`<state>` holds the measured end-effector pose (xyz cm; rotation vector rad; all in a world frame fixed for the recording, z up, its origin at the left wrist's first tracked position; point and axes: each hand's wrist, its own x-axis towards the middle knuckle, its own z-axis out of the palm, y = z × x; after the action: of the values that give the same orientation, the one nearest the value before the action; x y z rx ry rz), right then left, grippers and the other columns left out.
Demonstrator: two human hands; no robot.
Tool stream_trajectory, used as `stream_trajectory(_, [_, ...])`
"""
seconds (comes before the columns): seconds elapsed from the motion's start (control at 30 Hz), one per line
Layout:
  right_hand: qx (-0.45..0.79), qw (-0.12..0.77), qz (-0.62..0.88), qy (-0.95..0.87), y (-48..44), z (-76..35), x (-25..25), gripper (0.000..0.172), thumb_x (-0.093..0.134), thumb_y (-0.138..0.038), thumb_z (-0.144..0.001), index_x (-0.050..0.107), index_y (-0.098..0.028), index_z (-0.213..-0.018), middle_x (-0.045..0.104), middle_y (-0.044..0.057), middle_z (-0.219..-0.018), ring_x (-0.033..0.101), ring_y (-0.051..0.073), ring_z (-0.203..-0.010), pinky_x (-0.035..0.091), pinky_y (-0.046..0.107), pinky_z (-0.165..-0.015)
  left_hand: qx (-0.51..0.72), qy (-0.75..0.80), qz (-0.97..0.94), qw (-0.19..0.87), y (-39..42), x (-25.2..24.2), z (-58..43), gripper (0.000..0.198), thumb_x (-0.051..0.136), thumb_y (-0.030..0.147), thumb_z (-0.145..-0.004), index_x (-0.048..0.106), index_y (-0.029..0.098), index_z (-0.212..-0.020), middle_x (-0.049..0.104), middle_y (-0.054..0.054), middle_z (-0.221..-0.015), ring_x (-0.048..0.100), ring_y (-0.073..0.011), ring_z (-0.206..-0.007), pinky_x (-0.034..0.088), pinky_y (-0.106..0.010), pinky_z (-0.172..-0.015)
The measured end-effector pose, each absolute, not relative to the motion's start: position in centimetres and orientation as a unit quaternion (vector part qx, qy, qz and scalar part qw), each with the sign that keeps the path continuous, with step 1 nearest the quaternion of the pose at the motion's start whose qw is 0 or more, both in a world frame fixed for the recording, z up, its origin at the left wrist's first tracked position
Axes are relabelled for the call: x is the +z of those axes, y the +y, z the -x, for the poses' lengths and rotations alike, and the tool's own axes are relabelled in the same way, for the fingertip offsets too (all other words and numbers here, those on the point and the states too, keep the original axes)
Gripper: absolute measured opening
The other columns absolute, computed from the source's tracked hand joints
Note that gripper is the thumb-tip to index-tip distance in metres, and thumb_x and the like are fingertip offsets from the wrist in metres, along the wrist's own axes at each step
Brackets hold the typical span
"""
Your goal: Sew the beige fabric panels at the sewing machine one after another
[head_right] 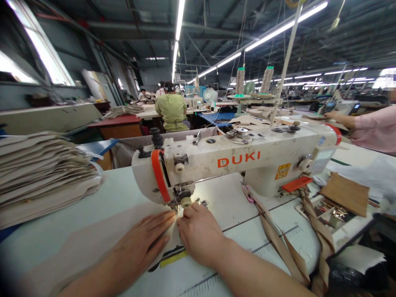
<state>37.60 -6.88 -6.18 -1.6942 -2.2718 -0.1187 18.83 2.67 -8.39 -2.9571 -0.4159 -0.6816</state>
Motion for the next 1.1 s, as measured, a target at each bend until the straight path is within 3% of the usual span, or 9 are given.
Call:
stream_trajectory(0.83, [-0.063, 0.181, 0.599, -0.778, -7.1, -37.6, -6.4, 0.023, 0.050, -0.018, -0.098, 0.064, -0.017, -0.079, 0.061, 0.005, -0.081, 0.051, 0.019, -0.081, 0.039, 0.031, -0.076, -0.161, -0.174, 0.971, 0.036, 4.5, -8.2, -19.4, 0.039, 0.042, 0.028, -0.099, 0.062, 0.015, -0.129, 0.067, -0.012, -0.130, 0.062, -0.0262, -0.120, 0.052, -0.044, -0.102])
stream_trajectory(1.1, [-0.050, 0.256, 0.557, -0.789, -7.4, -37.8, -7.3, 0.025, 0.050, -0.016, -0.097, 0.064, -0.017, -0.077, 0.060, 0.005, -0.077, 0.052, 0.020, -0.081, 0.039, 0.030, -0.075, -0.123, -0.193, 0.973, 0.043, -0.4, -7.7, -13.4, 0.049, 0.051, 0.026, -0.096, 0.047, 0.021, -0.145, 0.056, -0.006, -0.144, 0.056, -0.0195, -0.129, 0.045, -0.037, -0.109])
